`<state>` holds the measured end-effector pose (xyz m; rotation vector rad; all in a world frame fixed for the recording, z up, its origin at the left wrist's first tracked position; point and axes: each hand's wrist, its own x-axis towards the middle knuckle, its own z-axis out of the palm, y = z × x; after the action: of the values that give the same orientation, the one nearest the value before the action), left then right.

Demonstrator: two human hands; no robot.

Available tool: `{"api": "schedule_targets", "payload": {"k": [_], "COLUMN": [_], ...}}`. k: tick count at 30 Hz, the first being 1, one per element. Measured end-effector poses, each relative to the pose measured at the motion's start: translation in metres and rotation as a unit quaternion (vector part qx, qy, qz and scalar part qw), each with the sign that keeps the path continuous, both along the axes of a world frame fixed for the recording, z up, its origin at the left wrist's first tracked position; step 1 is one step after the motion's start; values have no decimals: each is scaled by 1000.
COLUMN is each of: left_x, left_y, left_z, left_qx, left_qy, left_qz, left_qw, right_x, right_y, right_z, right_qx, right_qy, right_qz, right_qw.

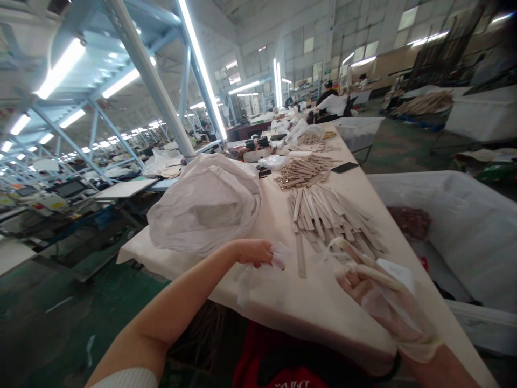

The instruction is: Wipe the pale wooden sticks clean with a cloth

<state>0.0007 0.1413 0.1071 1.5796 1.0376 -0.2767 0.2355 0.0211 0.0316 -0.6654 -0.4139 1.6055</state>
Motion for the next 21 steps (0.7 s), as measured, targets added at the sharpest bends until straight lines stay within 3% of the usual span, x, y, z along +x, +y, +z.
{"api": "schedule_targets", "payload": {"k": [2,6,10,12,13,16,18,21], "left_x": [3,26,48,51,50,40,28,10], "left_y": [-2,-13,-22,-24,-24,-18,-9,7], "left_z": [4,7,8,6,3,-10,-22,-36], "left_qx": [40,183,384,446,454,463,447,406], "left_qy": [6,32,79,103,108,117,101,66], "left_qz": [4,-108,-220,-252,-255,-249,-187,-76], "left_qw": [999,977,893,853,847,842,869,908], "right_x": [5,-22,-58,-67,-69,-63,-50,-26], "right_y": [5,11,11,11,10,4,-5,-18], "right_z": [-2,-13,-18,-17,-15,-10,-8,-7], "right_qx": [-22,-74,-49,-52,-61,-69,-61,-65], "right_qy": [26,27,15,-2,-14,3,40,58], "right_qz": [-13,14,136,189,215,310,334,230], "right_qw": [999,997,989,981,975,948,940,969]}}
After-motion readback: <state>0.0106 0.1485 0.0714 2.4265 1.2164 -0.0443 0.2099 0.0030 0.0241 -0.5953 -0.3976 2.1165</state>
